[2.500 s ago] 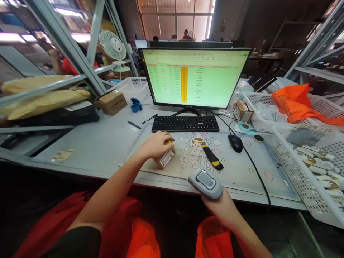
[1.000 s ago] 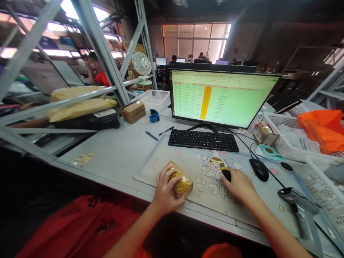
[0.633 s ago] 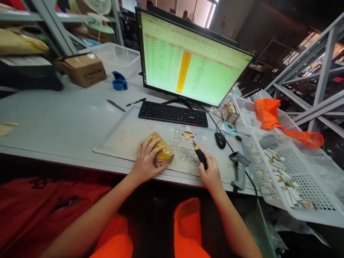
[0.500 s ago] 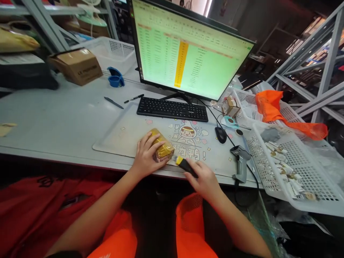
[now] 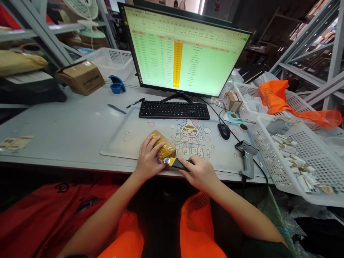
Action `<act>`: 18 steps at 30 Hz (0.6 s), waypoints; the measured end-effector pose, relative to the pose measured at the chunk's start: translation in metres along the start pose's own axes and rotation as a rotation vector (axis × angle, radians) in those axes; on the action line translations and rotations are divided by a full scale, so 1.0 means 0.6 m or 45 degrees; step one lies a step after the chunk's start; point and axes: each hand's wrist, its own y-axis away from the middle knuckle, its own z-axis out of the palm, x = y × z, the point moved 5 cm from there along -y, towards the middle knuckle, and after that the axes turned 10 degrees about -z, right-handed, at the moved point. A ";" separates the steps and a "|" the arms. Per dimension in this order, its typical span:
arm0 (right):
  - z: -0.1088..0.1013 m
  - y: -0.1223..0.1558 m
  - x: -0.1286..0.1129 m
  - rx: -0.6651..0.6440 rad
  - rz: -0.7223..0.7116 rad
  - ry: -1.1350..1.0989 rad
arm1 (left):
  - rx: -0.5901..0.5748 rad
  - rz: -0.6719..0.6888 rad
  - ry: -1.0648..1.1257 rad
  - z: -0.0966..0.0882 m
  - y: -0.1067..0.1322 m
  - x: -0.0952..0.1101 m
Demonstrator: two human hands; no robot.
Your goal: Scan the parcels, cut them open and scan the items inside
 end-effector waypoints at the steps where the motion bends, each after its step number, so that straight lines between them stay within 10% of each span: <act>1: -0.001 0.000 0.013 -0.017 -0.001 -0.001 | 0.012 0.002 0.005 0.000 0.000 0.001; 9: -0.085 0.169 0.238 0.370 0.888 0.211 | -0.226 0.120 0.264 -0.035 -0.003 -0.031; 15: -0.008 0.231 0.174 0.312 0.873 -0.175 | -0.113 -0.333 0.128 -0.068 -0.020 -0.030; 18: 0.011 0.210 0.139 0.336 0.780 -0.275 | -0.218 -0.172 0.043 -0.066 -0.046 -0.017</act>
